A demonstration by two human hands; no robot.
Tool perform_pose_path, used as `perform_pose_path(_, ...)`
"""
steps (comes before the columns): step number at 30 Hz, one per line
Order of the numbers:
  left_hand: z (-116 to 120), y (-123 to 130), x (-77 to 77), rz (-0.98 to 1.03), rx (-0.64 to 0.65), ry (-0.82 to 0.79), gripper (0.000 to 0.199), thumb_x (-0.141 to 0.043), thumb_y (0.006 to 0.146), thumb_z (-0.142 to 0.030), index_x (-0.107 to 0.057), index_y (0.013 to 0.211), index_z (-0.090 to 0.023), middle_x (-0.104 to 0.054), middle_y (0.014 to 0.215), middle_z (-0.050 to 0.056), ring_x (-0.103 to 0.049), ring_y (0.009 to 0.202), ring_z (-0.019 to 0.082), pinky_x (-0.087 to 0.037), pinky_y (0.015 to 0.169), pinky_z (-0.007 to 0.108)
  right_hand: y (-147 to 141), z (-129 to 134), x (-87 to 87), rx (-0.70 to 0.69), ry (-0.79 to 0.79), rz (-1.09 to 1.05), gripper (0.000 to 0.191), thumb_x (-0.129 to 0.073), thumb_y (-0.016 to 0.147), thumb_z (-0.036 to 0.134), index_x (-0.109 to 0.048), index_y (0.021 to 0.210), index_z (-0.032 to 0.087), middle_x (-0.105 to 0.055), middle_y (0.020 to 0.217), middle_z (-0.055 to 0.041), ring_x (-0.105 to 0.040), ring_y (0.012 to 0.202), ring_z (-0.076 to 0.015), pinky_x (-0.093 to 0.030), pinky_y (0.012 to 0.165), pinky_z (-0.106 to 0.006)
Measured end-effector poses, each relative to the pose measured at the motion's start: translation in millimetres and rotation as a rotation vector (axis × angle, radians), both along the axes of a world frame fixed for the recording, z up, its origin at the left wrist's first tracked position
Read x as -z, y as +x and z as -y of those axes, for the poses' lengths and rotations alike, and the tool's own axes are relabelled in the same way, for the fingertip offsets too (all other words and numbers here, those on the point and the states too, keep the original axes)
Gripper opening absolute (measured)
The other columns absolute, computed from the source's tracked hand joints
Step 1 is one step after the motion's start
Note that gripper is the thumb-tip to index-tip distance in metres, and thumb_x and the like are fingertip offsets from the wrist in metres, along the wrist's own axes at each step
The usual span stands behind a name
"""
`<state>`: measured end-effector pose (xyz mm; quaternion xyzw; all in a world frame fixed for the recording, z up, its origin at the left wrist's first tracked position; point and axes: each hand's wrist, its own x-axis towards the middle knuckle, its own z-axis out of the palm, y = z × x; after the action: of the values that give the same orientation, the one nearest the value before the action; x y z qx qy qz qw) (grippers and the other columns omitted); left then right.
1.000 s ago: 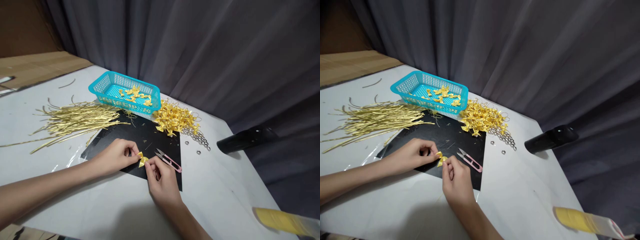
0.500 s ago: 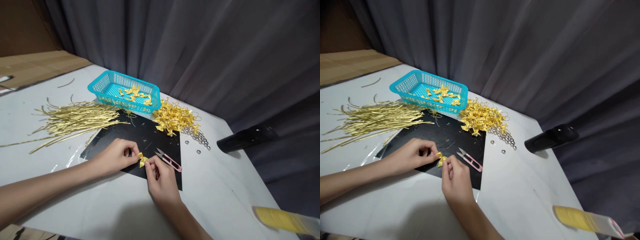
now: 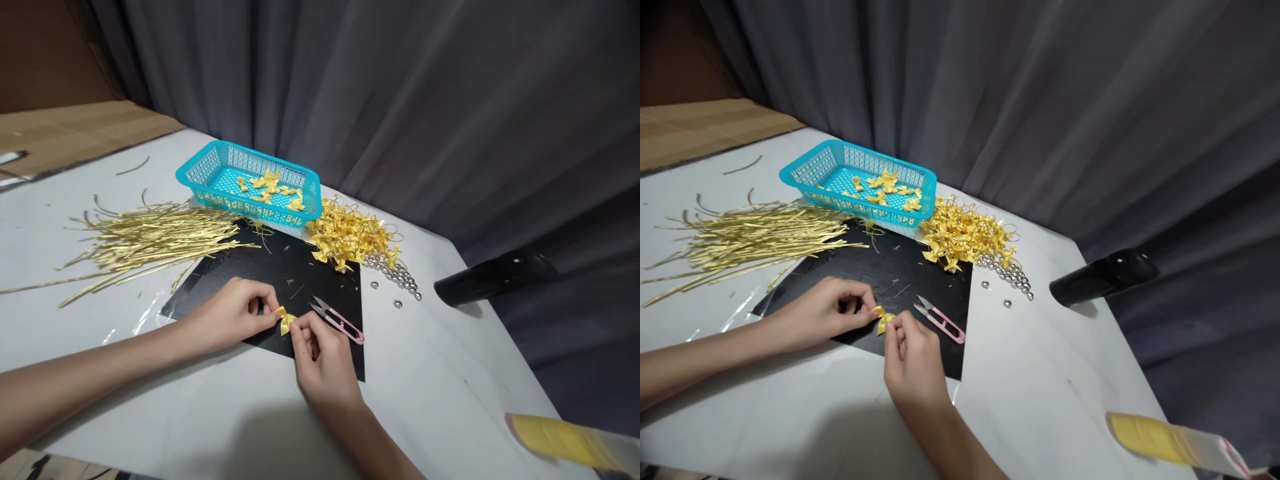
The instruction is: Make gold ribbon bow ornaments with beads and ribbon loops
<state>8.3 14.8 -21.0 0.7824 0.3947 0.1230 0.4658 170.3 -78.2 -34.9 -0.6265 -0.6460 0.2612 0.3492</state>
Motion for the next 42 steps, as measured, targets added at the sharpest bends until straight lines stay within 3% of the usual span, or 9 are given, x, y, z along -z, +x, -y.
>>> perform_pose_path(5,3,0,0.4,0.017,0.085,0.134,0.020,-0.053,0.085,-0.025,-0.064,0.071,-0.016,-0.059,0.066,-0.002,-0.050,0.056,0.010,-0.033,0.053,0.019,0,-1,-1.1,-0.002,-0.015,0.008,0.021,-0.044,0.091,0.023,-0.047,0.071,0.020,-0.036,0.055,0.0067,-0.035,0.046,-0.0092,-0.025,0.045,-0.021)
perform_pose_path(13,9,-5,5.4,-0.100,0.294,0.496,0.024,-0.041,0.094,-0.018,-0.060,0.079,-0.017,-0.059,0.077,0.002,-0.057,0.067,0.014,-0.034,0.059,0.023,3,0,-0.3,-0.034,-0.036,0.052,0.020,-0.042,0.091,0.021,-0.041,0.071,0.021,-0.035,0.055,0.0064,-0.035,0.047,-0.0106,-0.024,0.047,-0.023)
perform_pose_path(17,10,-6,8.2,-0.174,0.338,0.641,0.028,-0.038,0.096,-0.017,-0.059,0.078,-0.018,-0.059,0.076,0.002,-0.057,0.067,0.015,-0.031,0.056,0.026,2,1,0.4,-0.030,-0.032,0.067,0.020,-0.041,0.092,0.021,-0.039,0.071,0.022,-0.033,0.056,0.0063,-0.036,0.046,-0.0112,-0.025,0.048,-0.023)
perform_pose_path(23,12,-5,10.2,-0.208,0.359,0.725,0.027,-0.039,0.096,-0.016,-0.058,0.077,-0.019,-0.061,0.074,0.001,-0.057,0.064,0.014,-0.027,0.052,0.028,1,2,2.7,-0.026,-0.011,0.093,0.020,-0.040,0.091,0.019,-0.037,0.071,0.022,-0.034,0.056,0.0058,-0.036,0.047,-0.0115,-0.024,0.048,-0.023)
perform_pose_path(27,17,-3,5.3,-0.232,0.248,0.702,0.023,-0.041,0.093,-0.020,-0.058,0.078,-0.019,-0.062,0.076,0.002,-0.059,0.071,0.017,-0.031,0.056,0.029,1,1,4.7,-0.028,0.024,0.107,0.021,-0.039,0.092,0.018,-0.035,0.071,0.022,-0.033,0.057,0.0060,-0.036,0.047,-0.0115,-0.024,0.049,-0.024)
perform_pose_path(32,19,-1,-1.7,-0.219,0.086,0.563,0.014,-0.052,0.086,-0.032,-0.058,0.086,-0.019,-0.062,0.080,0.002,-0.062,0.075,0.020,-0.036,0.059,0.028,1,0,5.0,-0.041,0.030,0.112,0.021,-0.038,0.093,0.019,-0.037,0.073,0.021,-0.033,0.056,0.0064,-0.035,0.046,-0.0113,-0.024,0.049,-0.024)
perform_pose_path(42,11,0,5.1,-0.099,0.025,0.372,0.017,-0.048,0.091,-0.030,-0.060,0.083,-0.022,-0.062,0.078,-0.002,-0.057,0.064,0.014,-0.034,0.058,0.024,0,-1,4.3,-0.055,0.030,0.113,0.019,-0.038,0.092,0.017,-0.038,0.074,0.021,-0.033,0.057,0.0061,-0.035,0.047,-0.0110,-0.023,0.049,-0.024)
